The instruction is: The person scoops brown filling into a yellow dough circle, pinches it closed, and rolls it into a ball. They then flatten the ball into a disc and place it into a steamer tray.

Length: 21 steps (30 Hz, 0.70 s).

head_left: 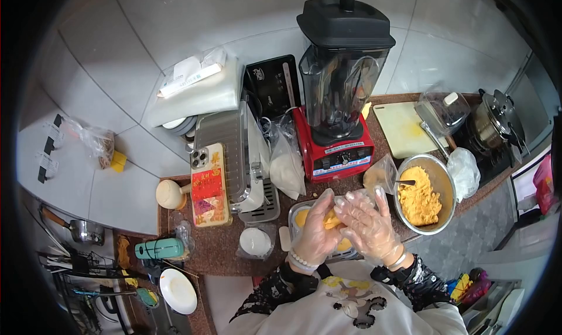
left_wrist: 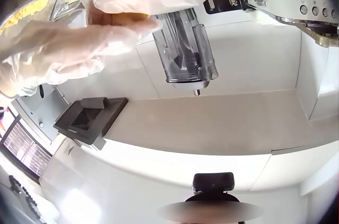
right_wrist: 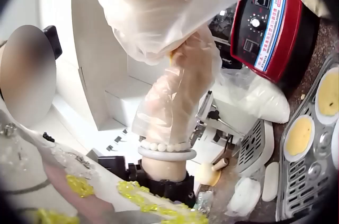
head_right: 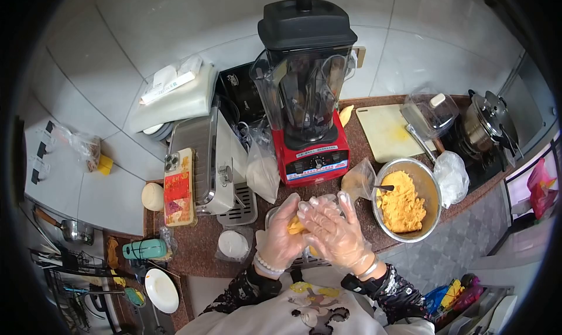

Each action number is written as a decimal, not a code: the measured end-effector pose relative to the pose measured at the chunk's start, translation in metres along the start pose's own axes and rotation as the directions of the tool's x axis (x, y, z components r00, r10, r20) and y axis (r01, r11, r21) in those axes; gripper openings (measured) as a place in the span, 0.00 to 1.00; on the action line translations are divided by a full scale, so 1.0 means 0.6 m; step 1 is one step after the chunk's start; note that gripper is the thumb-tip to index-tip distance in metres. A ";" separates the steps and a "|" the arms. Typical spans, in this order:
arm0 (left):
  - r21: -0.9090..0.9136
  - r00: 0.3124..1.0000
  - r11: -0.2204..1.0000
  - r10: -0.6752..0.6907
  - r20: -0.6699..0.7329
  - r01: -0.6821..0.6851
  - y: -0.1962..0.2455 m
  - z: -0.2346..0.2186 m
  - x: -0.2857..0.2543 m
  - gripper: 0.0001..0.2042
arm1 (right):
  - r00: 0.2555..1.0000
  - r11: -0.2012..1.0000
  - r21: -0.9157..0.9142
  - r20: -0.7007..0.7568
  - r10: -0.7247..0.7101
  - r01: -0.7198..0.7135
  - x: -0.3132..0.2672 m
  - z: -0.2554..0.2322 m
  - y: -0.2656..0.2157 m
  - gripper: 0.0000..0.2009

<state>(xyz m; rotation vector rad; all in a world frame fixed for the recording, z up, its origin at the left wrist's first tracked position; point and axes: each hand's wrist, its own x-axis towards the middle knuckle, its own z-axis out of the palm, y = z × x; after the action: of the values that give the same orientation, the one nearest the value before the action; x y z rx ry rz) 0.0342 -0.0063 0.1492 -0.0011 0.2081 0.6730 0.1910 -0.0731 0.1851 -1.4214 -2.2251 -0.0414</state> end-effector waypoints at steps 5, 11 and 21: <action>0.060 0.997 0.998 0.016 0.069 -0.020 -0.004 0.003 0.005 0.28 | 0.999 0.998 0.058 -0.027 0.023 -0.021 -0.004 0.007 -0.026 0.22; -0.009 0.993 0.996 -0.093 0.068 0.094 -0.009 -0.019 0.012 0.32 | 1.000 0.998 0.064 -0.002 0.012 -0.012 -0.005 -0.001 -0.036 0.22; 0.193 0.996 0.978 0.084 0.006 -0.084 -0.043 0.020 -0.005 0.33 | 0.993 0.974 0.205 0.090 0.082 -0.099 -0.037 -0.040 -0.027 0.28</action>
<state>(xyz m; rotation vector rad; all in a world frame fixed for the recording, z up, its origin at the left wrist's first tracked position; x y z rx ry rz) 0.0498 -0.0276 0.1597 0.1940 0.2762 0.7347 0.1937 -0.1060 0.2004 -1.4272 -2.1530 0.2785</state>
